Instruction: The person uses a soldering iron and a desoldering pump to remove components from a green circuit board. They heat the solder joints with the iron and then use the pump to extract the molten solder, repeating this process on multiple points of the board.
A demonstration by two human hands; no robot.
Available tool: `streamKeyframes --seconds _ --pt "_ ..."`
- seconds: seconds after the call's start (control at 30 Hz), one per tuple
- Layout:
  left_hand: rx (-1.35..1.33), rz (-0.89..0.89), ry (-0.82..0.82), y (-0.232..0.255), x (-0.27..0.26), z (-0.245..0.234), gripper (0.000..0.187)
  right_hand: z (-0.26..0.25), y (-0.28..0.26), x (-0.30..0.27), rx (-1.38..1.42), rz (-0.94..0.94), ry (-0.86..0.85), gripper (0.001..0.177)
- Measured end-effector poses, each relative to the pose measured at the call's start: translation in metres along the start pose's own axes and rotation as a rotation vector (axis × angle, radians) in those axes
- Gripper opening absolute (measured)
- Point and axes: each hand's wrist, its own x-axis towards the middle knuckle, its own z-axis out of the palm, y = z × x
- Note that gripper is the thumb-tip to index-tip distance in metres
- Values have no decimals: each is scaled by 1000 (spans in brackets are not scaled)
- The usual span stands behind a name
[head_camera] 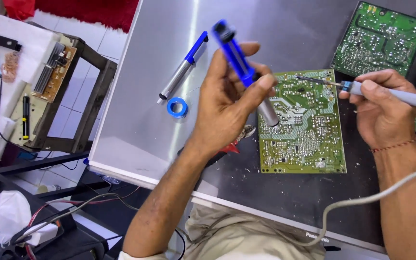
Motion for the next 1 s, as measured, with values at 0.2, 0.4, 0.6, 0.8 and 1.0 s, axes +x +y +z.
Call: streamKeyframes --seconds 0.2,0.4,0.6,0.8,1.0 --pt "133 -69 -53 -17 32 -13 38 -7 -13 -10 -68 -61 -21 17" --pt "158 -61 -4 -36 39 -26 35 -45 -7 -31 -10 -6 -245 40" --pt "155 -88 -21 -45 41 -25 36 -66 17 -40 -308 -57 2 52" --pt "214 -83 -70 -44 35 -21 34 -52 14 -40 -277 13 227 15" --pt "146 -71 74 -54 18 -24 40 -48 19 -42 -133 -154 -116 10"
